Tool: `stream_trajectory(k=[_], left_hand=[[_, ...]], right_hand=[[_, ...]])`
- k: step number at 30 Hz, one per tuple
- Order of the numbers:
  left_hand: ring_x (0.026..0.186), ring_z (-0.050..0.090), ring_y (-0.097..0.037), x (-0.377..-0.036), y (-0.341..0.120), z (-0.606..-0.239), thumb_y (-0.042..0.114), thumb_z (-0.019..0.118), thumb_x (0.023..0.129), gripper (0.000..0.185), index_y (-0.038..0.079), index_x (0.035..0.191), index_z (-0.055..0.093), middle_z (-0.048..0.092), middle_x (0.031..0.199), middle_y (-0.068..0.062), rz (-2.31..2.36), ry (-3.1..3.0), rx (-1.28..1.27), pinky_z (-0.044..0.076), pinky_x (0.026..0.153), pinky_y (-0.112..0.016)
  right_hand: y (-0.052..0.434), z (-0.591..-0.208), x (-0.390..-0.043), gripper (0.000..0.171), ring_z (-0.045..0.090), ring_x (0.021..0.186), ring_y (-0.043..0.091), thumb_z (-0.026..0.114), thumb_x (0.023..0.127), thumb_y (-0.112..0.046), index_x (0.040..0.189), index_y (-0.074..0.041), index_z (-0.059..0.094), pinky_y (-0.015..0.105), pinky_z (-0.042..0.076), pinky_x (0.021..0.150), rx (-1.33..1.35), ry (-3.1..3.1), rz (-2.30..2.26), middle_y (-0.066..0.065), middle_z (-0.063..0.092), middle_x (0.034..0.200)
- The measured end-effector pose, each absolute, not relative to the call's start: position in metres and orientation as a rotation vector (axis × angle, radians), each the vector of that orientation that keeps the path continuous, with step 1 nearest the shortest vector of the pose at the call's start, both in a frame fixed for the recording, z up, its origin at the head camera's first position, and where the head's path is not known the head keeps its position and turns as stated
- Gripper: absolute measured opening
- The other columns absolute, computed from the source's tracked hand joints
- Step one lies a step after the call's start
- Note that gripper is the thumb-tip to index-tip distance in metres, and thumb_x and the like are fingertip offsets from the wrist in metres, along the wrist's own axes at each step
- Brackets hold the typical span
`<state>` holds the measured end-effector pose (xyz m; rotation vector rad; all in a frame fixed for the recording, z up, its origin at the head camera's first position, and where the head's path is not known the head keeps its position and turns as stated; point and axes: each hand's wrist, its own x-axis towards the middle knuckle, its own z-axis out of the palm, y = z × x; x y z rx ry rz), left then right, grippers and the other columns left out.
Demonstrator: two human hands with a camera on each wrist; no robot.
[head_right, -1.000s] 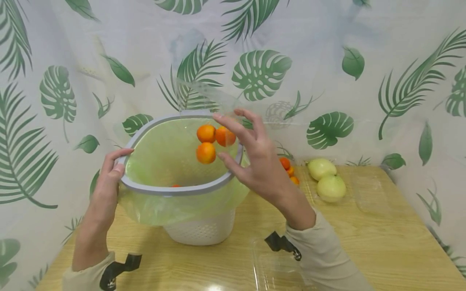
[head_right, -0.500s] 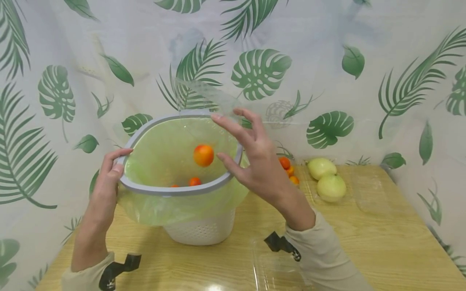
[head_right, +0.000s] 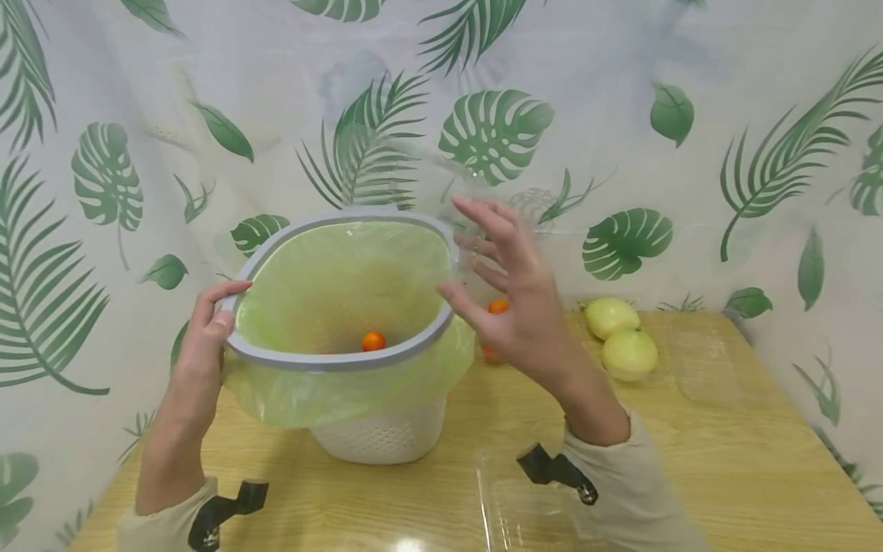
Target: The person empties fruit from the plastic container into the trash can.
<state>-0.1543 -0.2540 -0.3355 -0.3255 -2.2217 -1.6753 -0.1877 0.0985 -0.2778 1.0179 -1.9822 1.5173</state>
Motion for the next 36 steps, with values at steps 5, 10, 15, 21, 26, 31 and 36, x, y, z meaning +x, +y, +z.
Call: stream_trajectory(k=[5,10,15,21,26,31,36], left_hand=[[0.148,0.025,-0.025,-0.154,-0.253,-0.335,0.03,0.035,0.109,0.042,0.012,0.146,0.044,0.027,0.163,-0.002,-1.672,-2.224,-0.316,0.016,0.113,-0.061],[0.149,0.023,-0.025,-0.154,-0.253,-0.334,0.03,0.035,0.109,0.043,0.012,0.146,0.044,0.027,0.163,-0.001,-1.673,-2.221,-0.32,0.016,0.113,-0.061],[0.15,0.02,-0.024,-0.154,-0.252,-0.334,0.03,0.036,0.109,0.043,0.012,0.146,0.044,0.026,0.163,-0.002,-1.675,-2.216,-0.325,0.013,0.114,-0.062],[0.145,0.025,-0.026,-0.154,-0.252,-0.335,0.03,0.034,0.108,0.044,0.012,0.147,0.044,0.027,0.162,-0.003,-1.672,-2.214,-0.323,0.016,0.112,-0.062],[0.146,0.024,-0.023,-0.155,-0.252,-0.335,0.031,0.035,0.108,0.044,0.012,0.147,0.044,0.029,0.161,-0.001,-1.658,-2.212,-0.325,0.015,0.112,-0.06],[0.147,0.022,-0.023,-0.155,-0.251,-0.336,0.03,0.034,0.108,0.044,0.011,0.146,0.045,0.029,0.16,-0.002,-1.663,-2.206,-0.316,0.013,0.113,-0.06],[0.141,0.027,-0.022,-0.154,-0.252,-0.336,0.031,0.033,0.108,0.044,0.013,0.147,0.044,0.03,0.159,0.0,-1.66,-2.214,-0.292,0.017,0.111,-0.057]], right_hand=[[0.119,-0.273,-0.18,0.084,0.057,0.129,0.032,0.065,0.088,0.019,0.158,-0.008,0.026,0.034,0.048,0.103,1.047,-1.859,1.729,0.017,0.032,0.155],[0.145,-0.279,-0.172,0.084,0.058,0.128,0.035,0.061,0.09,0.02,0.158,-0.012,0.023,0.035,0.051,0.099,1.055,-1.72,1.904,0.025,0.03,0.153],[0.175,-0.288,-0.169,0.087,0.06,0.124,0.04,0.051,0.089,0.027,0.159,-0.015,0.02,0.04,0.051,0.098,1.059,-1.578,2.032,0.033,0.031,0.149],[0.209,-0.296,-0.164,0.088,0.064,0.118,0.041,0.044,0.088,0.031,0.159,-0.015,0.018,0.04,0.052,0.096,0.98,-1.541,2.08,0.035,0.031,0.147],[0.238,-0.31,-0.16,0.089,0.063,0.123,0.037,0.042,0.09,0.031,0.161,-0.016,0.015,0.037,0.053,0.094,0.904,-1.621,2.067,0.035,0.034,0.148],[0.259,-0.324,-0.163,0.09,0.059,0.129,0.027,0.045,0.093,0.027,0.164,-0.017,0.013,0.03,0.054,0.092,0.81,-1.811,1.991,0.031,0.038,0.151],[0.269,-0.337,-0.174,0.091,0.058,0.128,0.019,0.047,0.094,0.025,0.165,-0.019,0.011,0.022,0.052,0.092,0.797,-2.0,1.912,0.022,0.043,0.153]])
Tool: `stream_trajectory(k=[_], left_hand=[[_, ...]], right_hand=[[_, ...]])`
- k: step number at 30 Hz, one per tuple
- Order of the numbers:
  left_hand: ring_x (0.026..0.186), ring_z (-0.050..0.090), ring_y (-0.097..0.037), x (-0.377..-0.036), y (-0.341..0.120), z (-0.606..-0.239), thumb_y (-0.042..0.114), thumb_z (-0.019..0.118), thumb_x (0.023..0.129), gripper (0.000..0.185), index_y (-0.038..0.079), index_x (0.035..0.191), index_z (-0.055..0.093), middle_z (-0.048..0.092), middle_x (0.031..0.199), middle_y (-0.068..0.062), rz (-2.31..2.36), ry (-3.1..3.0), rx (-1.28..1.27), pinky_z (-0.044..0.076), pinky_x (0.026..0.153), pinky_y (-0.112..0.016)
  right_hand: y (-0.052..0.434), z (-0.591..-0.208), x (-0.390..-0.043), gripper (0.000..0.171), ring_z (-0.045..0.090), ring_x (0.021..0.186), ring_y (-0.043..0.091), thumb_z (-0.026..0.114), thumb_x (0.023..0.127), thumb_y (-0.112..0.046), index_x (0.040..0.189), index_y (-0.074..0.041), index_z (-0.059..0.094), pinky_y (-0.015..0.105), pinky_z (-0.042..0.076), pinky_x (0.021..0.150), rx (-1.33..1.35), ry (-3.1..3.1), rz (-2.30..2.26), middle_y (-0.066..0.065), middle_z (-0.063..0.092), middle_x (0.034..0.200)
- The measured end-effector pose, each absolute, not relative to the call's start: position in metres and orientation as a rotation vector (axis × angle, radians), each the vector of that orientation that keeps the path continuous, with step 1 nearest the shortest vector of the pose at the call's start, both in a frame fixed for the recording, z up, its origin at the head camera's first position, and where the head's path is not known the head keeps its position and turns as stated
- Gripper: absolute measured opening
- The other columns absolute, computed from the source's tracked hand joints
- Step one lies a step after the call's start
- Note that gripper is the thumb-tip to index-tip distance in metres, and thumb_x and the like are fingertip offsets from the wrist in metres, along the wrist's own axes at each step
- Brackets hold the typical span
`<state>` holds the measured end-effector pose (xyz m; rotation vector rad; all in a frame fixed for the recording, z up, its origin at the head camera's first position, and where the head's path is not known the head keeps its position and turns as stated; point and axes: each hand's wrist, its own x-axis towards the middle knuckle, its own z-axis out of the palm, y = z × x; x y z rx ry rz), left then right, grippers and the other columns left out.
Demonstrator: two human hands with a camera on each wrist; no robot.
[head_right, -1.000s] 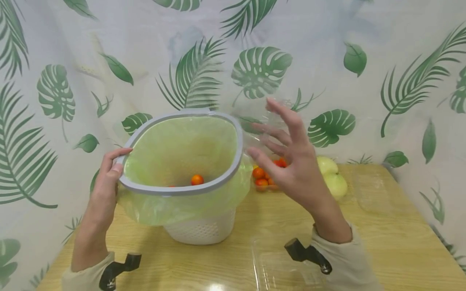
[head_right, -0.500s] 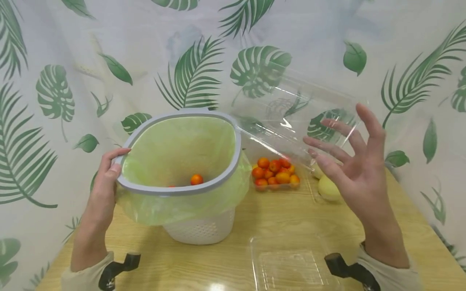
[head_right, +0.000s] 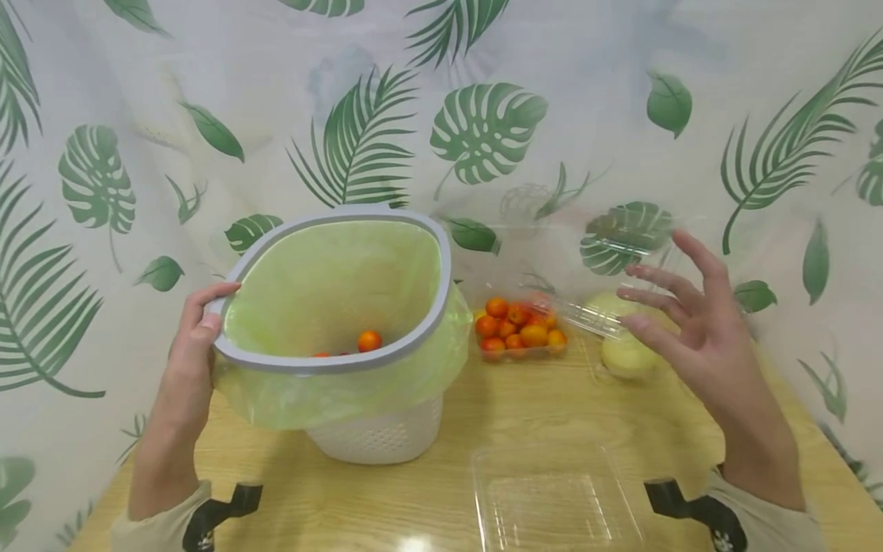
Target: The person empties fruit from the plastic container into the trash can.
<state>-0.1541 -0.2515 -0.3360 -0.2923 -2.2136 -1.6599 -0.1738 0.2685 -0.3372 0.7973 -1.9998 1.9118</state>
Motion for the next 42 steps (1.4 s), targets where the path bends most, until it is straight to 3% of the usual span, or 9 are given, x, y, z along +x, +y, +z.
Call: stream_trajectory(k=[8,13,19,28,37,42], left_hand=[[0.139,0.028,-0.021,-0.152,-0.251,-0.335,0.032,0.032,0.109,0.045,0.014,0.148,0.044,0.03,0.159,0.002,-1.663,-2.218,-0.287,0.017,0.11,-0.057],[0.139,0.029,-0.023,-0.152,-0.25,-0.335,0.032,0.032,0.108,0.045,0.014,0.148,0.044,0.03,0.159,0.001,-1.661,-2.22,-0.283,0.017,0.11,-0.058],[0.139,0.027,-0.023,-0.153,-0.25,-0.335,0.032,0.032,0.108,0.045,0.014,0.147,0.044,0.029,0.159,0.0,-1.649,-2.225,-0.282,0.016,0.11,-0.06],[0.137,0.031,-0.025,-0.152,-0.249,-0.334,0.032,0.031,0.108,0.045,0.014,0.147,0.044,0.03,0.158,-0.001,-1.659,-2.227,-0.264,0.017,0.11,-0.06],[0.137,0.03,-0.025,-0.153,-0.249,-0.335,0.031,0.031,0.108,0.045,0.014,0.147,0.044,0.031,0.158,-0.001,-1.662,-2.225,-0.264,0.017,0.109,-0.061],[0.138,0.029,-0.025,-0.152,-0.249,-0.335,0.031,0.031,0.108,0.045,0.014,0.147,0.044,0.03,0.158,-0.002,-1.661,-2.224,-0.275,0.016,0.11,-0.06]], right_hand=[[0.274,-0.355,-0.19,0.091,0.062,0.122,0.014,0.052,0.096,0.018,0.165,-0.024,0.01,0.019,0.05,0.092,0.781,-2.205,1.895,0.013,0.049,0.149],[0.279,-0.366,-0.196,0.092,0.063,0.12,0.014,0.055,0.096,0.016,0.165,-0.026,0.01,0.022,0.052,0.09,0.781,-2.332,1.857,0.014,0.049,0.148],[0.277,-0.377,-0.201,0.091,0.061,0.119,0.01,0.064,0.098,0.0,0.164,-0.034,0.011,0.028,0.055,0.085,0.709,-2.633,1.666,0.018,0.04,0.151],[0.277,-0.399,-0.211,0.084,0.06,0.12,0.046,0.062,0.102,-0.007,0.165,-0.03,0.012,0.038,0.055,0.086,0.837,-2.821,1.815,0.027,0.026,0.158],[0.284,-0.416,-0.217,0.082,0.052,0.125,0.055,0.058,0.102,-0.002,0.165,-0.024,0.011,0.053,0.054,0.09,0.978,-2.864,2.024,0.036,0.022,0.156],[0.285,-0.421,-0.217,0.084,0.045,0.131,0.055,0.059,0.101,-0.004,0.165,-0.024,0.008,0.05,0.055,0.09,0.952,-2.949,2.03,0.037,0.025,0.155]])
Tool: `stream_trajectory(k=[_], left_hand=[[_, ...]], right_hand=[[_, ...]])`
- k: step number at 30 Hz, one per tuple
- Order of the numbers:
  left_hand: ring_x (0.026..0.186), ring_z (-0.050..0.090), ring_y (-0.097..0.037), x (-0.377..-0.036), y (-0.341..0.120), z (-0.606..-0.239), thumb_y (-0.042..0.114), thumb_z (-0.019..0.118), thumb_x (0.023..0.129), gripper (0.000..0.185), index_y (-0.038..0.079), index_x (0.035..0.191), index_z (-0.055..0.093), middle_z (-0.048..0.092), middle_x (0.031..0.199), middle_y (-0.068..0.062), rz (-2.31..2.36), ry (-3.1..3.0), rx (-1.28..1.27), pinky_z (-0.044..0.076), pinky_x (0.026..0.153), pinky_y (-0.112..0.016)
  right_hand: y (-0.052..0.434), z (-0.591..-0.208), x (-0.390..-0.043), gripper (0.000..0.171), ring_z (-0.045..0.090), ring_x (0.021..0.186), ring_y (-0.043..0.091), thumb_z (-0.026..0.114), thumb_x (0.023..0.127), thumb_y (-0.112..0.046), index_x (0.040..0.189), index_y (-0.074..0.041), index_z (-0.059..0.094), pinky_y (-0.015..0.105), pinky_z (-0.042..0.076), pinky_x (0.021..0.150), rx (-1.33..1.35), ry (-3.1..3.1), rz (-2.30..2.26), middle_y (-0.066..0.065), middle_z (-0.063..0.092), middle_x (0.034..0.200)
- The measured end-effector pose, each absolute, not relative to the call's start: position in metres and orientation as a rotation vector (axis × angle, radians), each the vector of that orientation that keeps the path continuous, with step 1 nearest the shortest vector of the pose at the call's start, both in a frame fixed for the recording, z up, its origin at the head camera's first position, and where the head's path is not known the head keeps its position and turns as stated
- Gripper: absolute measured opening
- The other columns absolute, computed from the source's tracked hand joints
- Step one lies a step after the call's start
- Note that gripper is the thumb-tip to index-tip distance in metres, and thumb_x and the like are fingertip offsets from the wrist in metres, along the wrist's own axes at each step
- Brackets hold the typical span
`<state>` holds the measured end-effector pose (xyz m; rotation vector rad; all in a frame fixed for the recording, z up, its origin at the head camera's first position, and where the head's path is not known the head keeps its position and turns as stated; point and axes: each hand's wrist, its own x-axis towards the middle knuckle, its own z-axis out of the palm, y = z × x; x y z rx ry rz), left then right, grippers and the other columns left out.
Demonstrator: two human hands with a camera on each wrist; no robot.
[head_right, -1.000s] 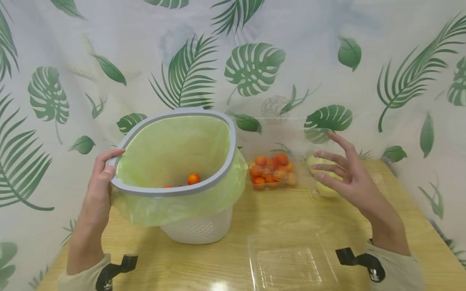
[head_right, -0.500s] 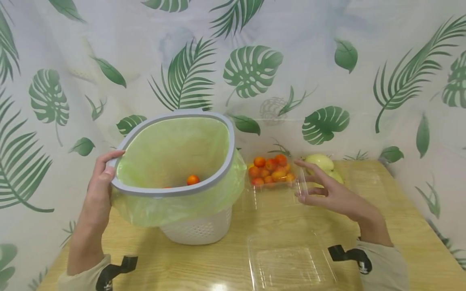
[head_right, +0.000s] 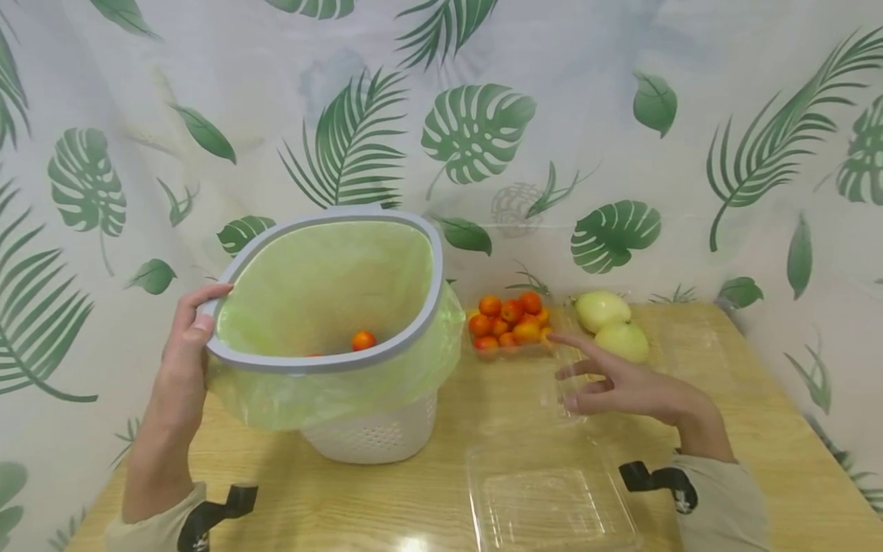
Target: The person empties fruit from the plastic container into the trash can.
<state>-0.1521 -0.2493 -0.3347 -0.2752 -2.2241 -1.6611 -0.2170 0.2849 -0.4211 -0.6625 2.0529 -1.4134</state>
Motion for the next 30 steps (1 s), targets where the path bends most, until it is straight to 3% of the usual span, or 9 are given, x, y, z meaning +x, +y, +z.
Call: stream_trajectory(k=[9,14,22,30], left_hand=[[0.136,0.031,-0.024,-0.149,-0.252,-0.333,0.033,0.031,0.108,0.045,0.016,0.147,0.044,0.031,0.156,0.0,-1.649,-2.224,-0.259,0.017,0.109,-0.058],[0.133,0.032,-0.024,-0.149,-0.252,-0.332,0.033,0.031,0.108,0.045,0.016,0.148,0.044,0.032,0.154,0.0,-1.646,-2.228,-0.258,0.018,0.108,-0.057],[0.139,0.027,-0.023,-0.15,-0.252,-0.333,0.031,0.033,0.108,0.045,0.015,0.147,0.045,0.03,0.158,0.0,-1.661,-2.217,-0.268,0.016,0.111,-0.057],[0.139,0.03,-0.025,-0.151,-0.25,-0.333,0.032,0.032,0.108,0.045,0.015,0.148,0.044,0.029,0.159,-0.001,-1.664,-2.235,-0.273,0.018,0.11,-0.059]], right_hand=[[0.283,-0.421,-0.216,0.082,0.037,0.136,0.057,0.065,0.1,-0.01,0.164,-0.013,0.014,0.034,0.051,0.095,-0.702,2.149,-1.254,0.022,0.008,0.166],[0.286,-0.415,-0.212,0.074,0.045,0.133,0.053,0.065,0.101,-0.015,0.161,-0.007,0.022,0.032,0.052,0.092,-0.683,2.259,-1.206,0.029,0.026,0.159],[0.283,-0.399,-0.208,0.056,0.056,0.125,0.045,0.059,0.106,-0.023,0.155,-0.01,0.038,0.037,0.053,0.086,-0.612,2.604,-1.117,0.025,0.056,0.138],[0.266,-0.399,-0.223,0.051,0.057,0.122,0.051,0.059,0.105,-0.015,0.15,0.004,0.041,0.052,0.054,0.088,-0.573,2.73,-1.072,0.032,0.051,0.141]])
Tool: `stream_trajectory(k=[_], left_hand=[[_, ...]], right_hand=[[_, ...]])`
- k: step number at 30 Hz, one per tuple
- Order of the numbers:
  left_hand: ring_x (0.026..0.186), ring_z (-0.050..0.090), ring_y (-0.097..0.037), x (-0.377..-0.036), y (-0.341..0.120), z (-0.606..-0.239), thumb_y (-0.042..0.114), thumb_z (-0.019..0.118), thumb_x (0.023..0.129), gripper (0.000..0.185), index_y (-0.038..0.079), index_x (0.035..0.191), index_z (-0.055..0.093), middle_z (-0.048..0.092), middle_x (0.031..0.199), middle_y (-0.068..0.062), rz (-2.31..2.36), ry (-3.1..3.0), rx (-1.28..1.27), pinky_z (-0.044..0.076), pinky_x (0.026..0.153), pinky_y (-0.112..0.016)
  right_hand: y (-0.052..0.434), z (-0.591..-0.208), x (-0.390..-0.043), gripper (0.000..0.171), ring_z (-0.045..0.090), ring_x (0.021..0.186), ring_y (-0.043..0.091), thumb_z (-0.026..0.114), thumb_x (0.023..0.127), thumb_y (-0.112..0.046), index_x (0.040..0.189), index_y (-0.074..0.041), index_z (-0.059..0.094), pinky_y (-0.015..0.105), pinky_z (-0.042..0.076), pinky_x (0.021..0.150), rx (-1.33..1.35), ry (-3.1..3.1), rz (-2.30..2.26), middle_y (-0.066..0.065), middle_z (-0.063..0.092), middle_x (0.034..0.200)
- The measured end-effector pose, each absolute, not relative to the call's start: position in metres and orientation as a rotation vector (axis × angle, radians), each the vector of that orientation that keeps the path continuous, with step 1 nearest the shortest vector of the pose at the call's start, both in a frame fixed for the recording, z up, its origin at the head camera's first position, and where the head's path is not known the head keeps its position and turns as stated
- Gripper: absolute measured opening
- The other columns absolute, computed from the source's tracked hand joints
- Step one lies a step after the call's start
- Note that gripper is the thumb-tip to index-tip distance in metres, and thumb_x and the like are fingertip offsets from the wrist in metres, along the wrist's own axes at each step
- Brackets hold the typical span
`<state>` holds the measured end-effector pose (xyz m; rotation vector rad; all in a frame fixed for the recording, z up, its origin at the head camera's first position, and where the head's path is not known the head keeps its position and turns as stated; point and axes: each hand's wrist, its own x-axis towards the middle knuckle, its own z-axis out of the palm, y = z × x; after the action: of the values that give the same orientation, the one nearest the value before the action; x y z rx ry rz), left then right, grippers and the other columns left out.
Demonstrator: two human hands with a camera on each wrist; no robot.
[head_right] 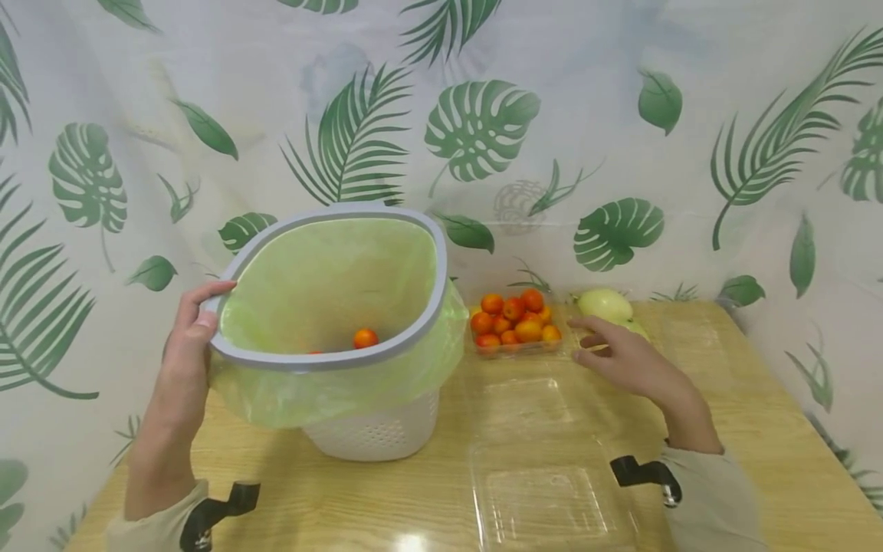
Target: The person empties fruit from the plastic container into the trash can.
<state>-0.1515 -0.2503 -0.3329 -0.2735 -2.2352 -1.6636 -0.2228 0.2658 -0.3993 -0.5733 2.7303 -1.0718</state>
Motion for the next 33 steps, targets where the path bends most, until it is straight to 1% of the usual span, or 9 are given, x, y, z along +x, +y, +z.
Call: stream_trajectory(k=[3,10,15,18,22,23,27,30,33], left_hand=[[0.136,0.032,-0.025,-0.151,-0.251,-0.333,0.033,0.032,0.109,0.045,0.014,0.148,0.043,0.03,0.159,-0.001,-1.656,-2.242,-0.271,0.019,0.109,-0.059],[0.136,0.033,-0.028,-0.152,-0.25,-0.332,0.033,0.033,0.109,0.045,0.014,0.148,0.044,0.03,0.159,-0.001,-1.66,-2.25,-0.268,0.02,0.109,-0.061],[0.139,0.031,-0.027,-0.152,-0.25,-0.333,0.033,0.033,0.109,0.044,0.014,0.148,0.043,0.029,0.16,0.0,-1.66,-2.252,-0.273,0.019,0.11,-0.062],[0.141,0.029,-0.025,-0.152,-0.25,-0.333,0.032,0.034,0.109,0.044,0.013,0.147,0.044,0.028,0.161,0.001,-1.661,-2.243,-0.281,0.018,0.111,-0.061],[0.142,0.028,-0.025,-0.153,-0.249,-0.333,0.033,0.034,0.109,0.044,0.014,0.147,0.044,0.028,0.161,0.001,-1.658,-2.244,-0.283,0.017,0.111,-0.061],[0.143,0.027,-0.025,-0.153,-0.249,-0.333,0.032,0.034,0.109,0.044,0.013,0.147,0.044,0.028,0.161,0.001,-1.658,-2.244,-0.284,0.017,0.111,-0.061],[0.141,0.029,-0.026,-0.152,-0.25,-0.333,0.031,0.033,0.109,0.044,0.012,0.147,0.044,0.029,0.161,0.0,-1.653,-2.244,-0.286,0.018,0.111,-0.061],[0.14,0.03,-0.026,-0.152,-0.25,-0.333,0.031,0.033,0.109,0.044,0.012,0.147,0.043,0.029,0.161,0.0,-1.648,-2.244,-0.281,0.018,0.11,-0.062],[0.14,0.03,-0.027,-0.152,-0.25,-0.333,0.032,0.033,0.109,0.044,0.013,0.148,0.043,0.028,0.161,0.0,-1.652,-2.245,-0.278,0.018,0.11,-0.062]], right_hand=[[0.259,-0.401,-0.237,0.049,0.056,0.122,0.052,0.057,0.105,-0.012,0.148,0.007,0.042,0.055,0.054,0.088,-0.559,2.741,-1.057,0.035,0.048,0.143],[0.249,-0.407,-0.268,0.04,0.057,0.117,0.056,0.055,0.103,-0.005,0.139,0.01,0.051,0.063,0.049,0.093,-0.645,2.818,-0.875,0.039,0.055,0.133],[0.246,-0.409,-0.286,0.04,0.057,0.114,0.058,0.053,0.098,-0.002,0.135,0.011,0.053,0.058,0.051,0.085,-0.632,2.864,-0.747,0.041,0.057,0.128],[0.243,-0.408,-0.295,0.041,0.064,0.094,0.048,0.05,0.097,-0.002,0.136,0.01,0.052,0.05,0.051,0.075,-0.583,2.844,-0.734,0.043,0.054,0.129],[0.241,-0.408,-0.304,0.041,0.059,0.076,0.033,0.048,0.095,0.0,0.134,0.011,0.052,0.04,0.045,0.068,-0.565,2.834,-0.741,0.042,0.057,0.123],[0.24,-0.409,-0.305,0.041,0.058,0.074,0.032,0.048,0.095,0.001,0.134,0.012,0.052,0.04,0.045,0.067,-0.563,2.83,-0.753,0.039,0.059,0.119],[0.237,-0.413,-0.311,0.042,0.057,0.076,0.03,0.052,0.092,0.003,0.132,0.015,0.051,0.039,0.045,0.068,-0.555,2.829,-0.793,0.031,0.063,0.106],[0.234,-0.419,-0.315,0.044,0.064,0.085,0.035,0.057,0.091,0.002,0.131,0.016,0.05,0.039,0.051,0.071,-0.533,2.774,-0.851,0.034,0.063,0.109],[0.233,-0.425,-0.317,0.048,0.062,0.087,0.035,0.059,0.088,0.001,0.132,0.017,0.048,0.037,0.05,0.071,-0.508,2.708,-0.897,0.037,0.057,0.117]])
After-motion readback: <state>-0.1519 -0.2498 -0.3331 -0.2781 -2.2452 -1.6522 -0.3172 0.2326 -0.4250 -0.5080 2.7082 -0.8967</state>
